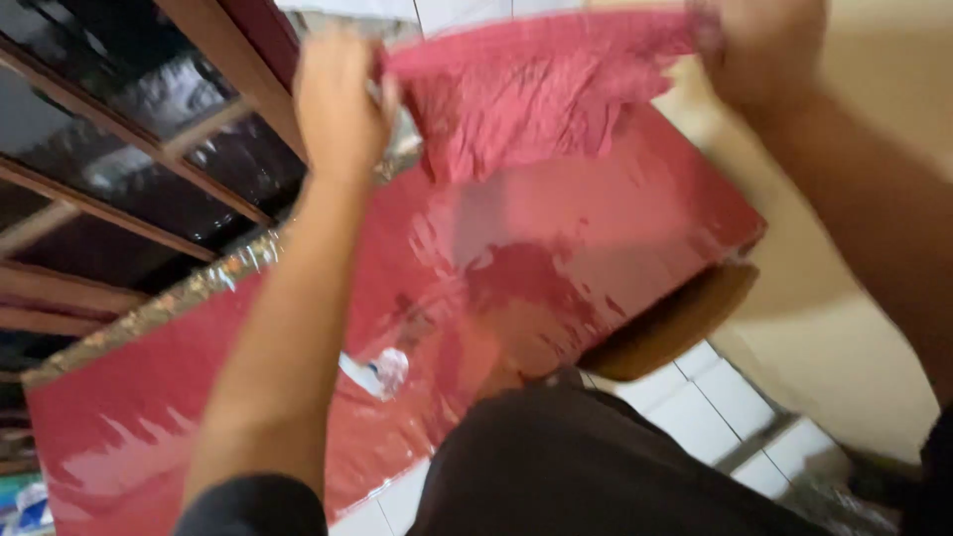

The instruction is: The person is cleaning a red-covered table using a spray bottle and a pink cloth.

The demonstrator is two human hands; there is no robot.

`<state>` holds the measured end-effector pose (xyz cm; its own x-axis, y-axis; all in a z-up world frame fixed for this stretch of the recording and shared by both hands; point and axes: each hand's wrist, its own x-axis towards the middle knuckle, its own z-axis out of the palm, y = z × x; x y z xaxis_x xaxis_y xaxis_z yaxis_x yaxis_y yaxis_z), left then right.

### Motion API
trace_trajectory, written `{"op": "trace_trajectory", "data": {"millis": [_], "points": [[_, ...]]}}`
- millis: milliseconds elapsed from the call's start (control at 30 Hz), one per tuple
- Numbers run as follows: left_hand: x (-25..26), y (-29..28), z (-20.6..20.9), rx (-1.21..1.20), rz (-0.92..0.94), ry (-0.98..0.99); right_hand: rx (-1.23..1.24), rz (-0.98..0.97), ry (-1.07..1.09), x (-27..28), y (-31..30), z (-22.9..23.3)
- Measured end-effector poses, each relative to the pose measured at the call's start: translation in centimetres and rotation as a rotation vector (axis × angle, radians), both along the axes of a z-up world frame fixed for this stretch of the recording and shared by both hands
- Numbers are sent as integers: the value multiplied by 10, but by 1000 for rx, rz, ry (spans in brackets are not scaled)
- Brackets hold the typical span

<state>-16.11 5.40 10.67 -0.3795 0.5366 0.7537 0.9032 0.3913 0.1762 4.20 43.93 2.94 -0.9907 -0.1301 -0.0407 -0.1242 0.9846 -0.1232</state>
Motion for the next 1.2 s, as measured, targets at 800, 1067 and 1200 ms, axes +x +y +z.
{"op": "trace_trajectory", "data": {"millis": [800, 1067, 1200], "points": [[-55, 55, -26, 180, 77, 100, -294, -362, -739, -14, 13, 3], [-128, 21, -113, -1061, -178, -994, -236, -460, -602, -29, 64, -1], [-116, 37, -59, -784, -22, -777, -256, -378, -146, -59, 89, 13]]}}
